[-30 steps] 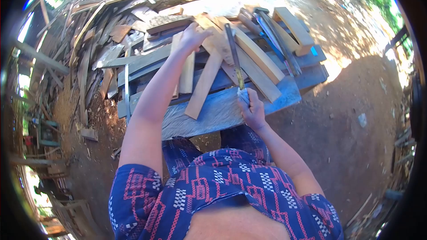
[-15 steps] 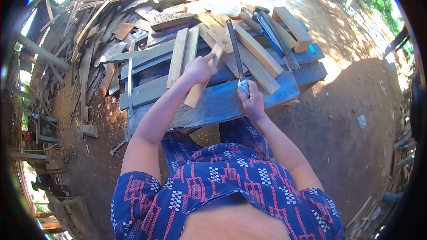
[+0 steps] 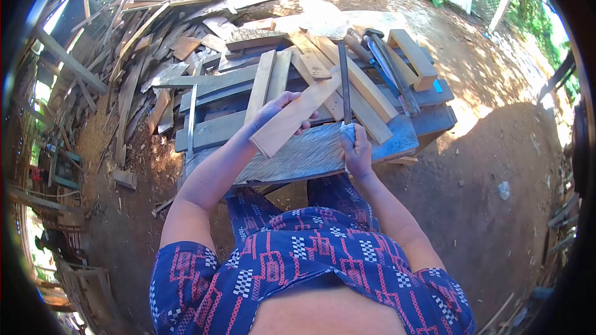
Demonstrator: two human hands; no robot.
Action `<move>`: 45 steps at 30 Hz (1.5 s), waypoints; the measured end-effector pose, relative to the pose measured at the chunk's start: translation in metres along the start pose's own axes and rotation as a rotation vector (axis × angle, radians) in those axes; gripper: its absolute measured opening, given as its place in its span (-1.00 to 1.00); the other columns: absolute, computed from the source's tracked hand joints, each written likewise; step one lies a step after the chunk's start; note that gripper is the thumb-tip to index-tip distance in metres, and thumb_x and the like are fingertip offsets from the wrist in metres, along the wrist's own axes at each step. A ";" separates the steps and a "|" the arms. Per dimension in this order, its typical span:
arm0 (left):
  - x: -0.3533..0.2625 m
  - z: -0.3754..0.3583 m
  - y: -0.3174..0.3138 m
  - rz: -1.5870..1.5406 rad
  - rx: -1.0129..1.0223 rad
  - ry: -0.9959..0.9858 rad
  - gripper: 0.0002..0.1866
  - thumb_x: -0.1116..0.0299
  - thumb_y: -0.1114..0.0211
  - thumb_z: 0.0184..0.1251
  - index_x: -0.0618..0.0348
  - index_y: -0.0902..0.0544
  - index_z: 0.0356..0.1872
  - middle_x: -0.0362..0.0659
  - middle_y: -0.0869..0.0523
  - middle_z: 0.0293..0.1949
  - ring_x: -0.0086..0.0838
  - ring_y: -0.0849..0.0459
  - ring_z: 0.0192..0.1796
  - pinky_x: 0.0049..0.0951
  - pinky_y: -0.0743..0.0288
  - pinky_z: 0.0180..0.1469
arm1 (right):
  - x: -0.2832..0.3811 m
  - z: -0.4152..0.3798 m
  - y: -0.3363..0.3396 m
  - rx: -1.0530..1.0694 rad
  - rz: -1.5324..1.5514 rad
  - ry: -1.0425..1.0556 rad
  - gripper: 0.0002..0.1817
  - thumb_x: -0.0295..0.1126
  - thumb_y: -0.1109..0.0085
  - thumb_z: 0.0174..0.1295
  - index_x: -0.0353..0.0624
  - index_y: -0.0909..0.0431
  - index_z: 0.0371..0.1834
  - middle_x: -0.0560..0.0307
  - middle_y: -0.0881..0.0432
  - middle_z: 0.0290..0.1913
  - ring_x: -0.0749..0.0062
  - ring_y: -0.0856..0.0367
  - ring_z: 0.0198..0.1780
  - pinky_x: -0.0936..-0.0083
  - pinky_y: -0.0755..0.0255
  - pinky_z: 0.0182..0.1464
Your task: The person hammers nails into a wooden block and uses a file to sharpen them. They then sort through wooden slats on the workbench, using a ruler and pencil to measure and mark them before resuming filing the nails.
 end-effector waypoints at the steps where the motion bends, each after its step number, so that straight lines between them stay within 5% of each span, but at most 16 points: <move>1: 0.004 -0.002 0.001 -0.006 -0.006 -0.009 -0.44 0.07 0.03 0.53 0.37 -0.32 0.30 0.12 -0.62 -0.06 -0.32 -0.70 -0.31 -0.43 -0.69 -0.38 | 0.002 0.000 0.001 0.018 0.014 -0.042 -0.70 -0.29 -0.15 0.40 -0.19 -0.41 0.07 0.09 -0.57 -0.47 0.46 -0.59 -0.49 0.45 -0.46 -0.39; 3: 0.011 -0.007 -0.002 -0.174 0.181 -0.013 -0.40 0.04 0.03 0.53 0.42 -0.31 0.30 0.17 -0.60 -0.04 -0.31 -0.69 -0.31 -0.43 -0.67 -0.41 | 0.006 -0.003 0.001 0.020 0.060 -0.057 -0.71 -0.30 -0.14 0.40 -0.19 -0.42 0.07 0.15 -0.55 -0.47 0.54 -0.55 -0.51 0.51 -0.43 -0.42; 10: 0.017 -0.038 -0.032 -0.169 0.209 -0.065 -0.38 0.02 0.00 0.52 0.46 -0.32 0.26 0.13 -0.62 -0.10 -0.35 -0.68 -0.37 -0.45 -0.64 -0.46 | 0.004 -0.004 -0.001 -0.071 0.282 -0.081 -0.76 -0.39 -0.09 0.41 -0.21 -0.40 0.05 0.27 -0.49 -0.42 0.72 -0.44 -0.53 0.72 -0.38 -0.48; 16: -0.027 -0.074 0.023 0.606 -0.337 -0.381 -0.35 0.06 -0.21 0.39 0.21 -0.36 0.39 0.03 -0.67 -0.16 -0.40 -0.69 -0.33 -0.43 -0.65 -0.31 | 0.002 -0.001 -0.003 -0.032 0.202 -0.055 -0.77 -0.41 -0.06 0.41 -0.23 -0.40 0.06 0.25 -0.52 -0.43 0.71 -0.45 -0.55 0.71 -0.38 -0.50; 18: -0.040 -0.084 0.060 1.206 -0.793 -0.368 -0.31 0.05 -0.35 0.24 -0.04 -0.42 0.40 0.04 -0.69 -0.08 -0.22 -0.71 -0.14 -0.26 -0.62 -0.01 | 0.001 0.000 -0.002 -0.034 0.149 -0.063 -0.76 -0.40 -0.07 0.40 -0.23 -0.40 0.06 0.25 -0.52 -0.44 0.70 -0.46 -0.56 0.70 -0.38 -0.51; 21: -0.045 -0.093 0.110 1.543 -1.075 -0.362 -0.32 0.00 -0.39 0.17 -0.17 -0.49 0.36 0.06 -0.69 -0.01 -0.05 -0.67 0.04 -0.16 -0.46 0.23 | 0.001 0.004 -0.004 -0.008 0.087 -0.018 -0.75 -0.39 -0.09 0.39 -0.24 -0.41 0.06 0.25 -0.52 -0.48 0.68 -0.47 -0.59 0.66 -0.39 -0.53; 28: -0.029 -0.072 0.118 1.711 -1.258 -0.185 -0.23 -0.15 -0.27 0.26 -0.13 -0.31 0.46 0.06 -0.40 0.34 -0.01 -0.32 0.41 0.00 -0.26 0.37 | 0.004 0.003 -0.004 -0.038 0.039 -0.023 -0.76 -0.35 -0.11 0.39 -0.21 -0.43 0.03 0.26 -0.51 -0.49 0.64 -0.48 -0.61 0.61 -0.40 -0.55; 31: -0.003 -0.059 0.096 1.852 -1.046 -0.320 -0.18 -0.23 -0.22 0.26 -0.13 -0.25 0.49 0.08 -0.34 0.38 0.02 -0.23 0.46 0.09 -0.18 0.39 | 0.005 0.003 -0.005 -0.070 0.006 -0.027 -0.77 -0.32 -0.13 0.39 -0.17 -0.46 0.00 0.26 -0.51 -0.49 0.65 -0.47 -0.62 0.60 -0.40 -0.55; 34: 0.021 -0.051 0.064 1.843 -0.925 -0.193 -0.15 -0.28 -0.21 0.25 -0.19 -0.21 0.51 0.11 -0.24 0.45 0.07 -0.12 0.51 0.22 -0.08 0.40 | 0.000 0.007 -0.007 -0.056 -0.097 0.067 -0.76 -0.32 -0.12 0.39 -0.16 -0.45 0.03 0.28 -0.50 -0.48 0.72 -0.43 -0.59 0.67 -0.33 -0.55; 36: 0.041 -0.039 0.054 1.858 -0.942 -0.128 -0.18 -0.27 -0.21 0.25 -0.21 -0.25 0.49 0.12 -0.16 0.50 0.15 -0.08 0.53 0.35 0.02 0.40 | -0.004 0.005 -0.006 -0.058 -0.096 -0.025 -0.76 -0.33 -0.17 0.33 -0.18 -0.45 -0.03 -0.07 -0.63 -0.30 0.08 -0.67 -0.24 0.26 -0.48 -0.18; 38: 0.051 -0.031 0.063 1.905 -0.939 -0.196 -0.20 -0.27 -0.22 0.25 -0.21 -0.29 0.47 0.11 -0.17 0.49 0.16 -0.09 0.52 0.35 0.03 0.40 | -0.003 0.004 -0.005 -0.063 -0.106 -0.027 -0.75 -0.32 -0.17 0.33 -0.16 -0.45 -0.02 -0.10 -0.65 -0.27 0.01 -0.68 -0.19 0.23 -0.48 -0.16; 45: 0.061 -0.029 0.068 1.915 -1.086 -0.324 -0.27 -0.24 -0.22 0.27 -0.21 -0.39 0.42 0.11 -0.24 0.46 0.17 -0.15 0.49 0.32 0.02 0.41 | 0.023 0.006 0.017 -0.010 0.117 -0.177 -0.77 -0.33 -0.13 0.37 -0.17 -0.45 0.00 0.12 -0.61 -0.41 0.46 -0.62 -0.49 0.47 -0.49 -0.41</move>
Point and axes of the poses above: each hand's wrist, its own z-axis towards the middle knuckle, its own y-axis out of the back of the hand, x = y × z, the point moved 1 cm from there along z, towards the middle knuckle
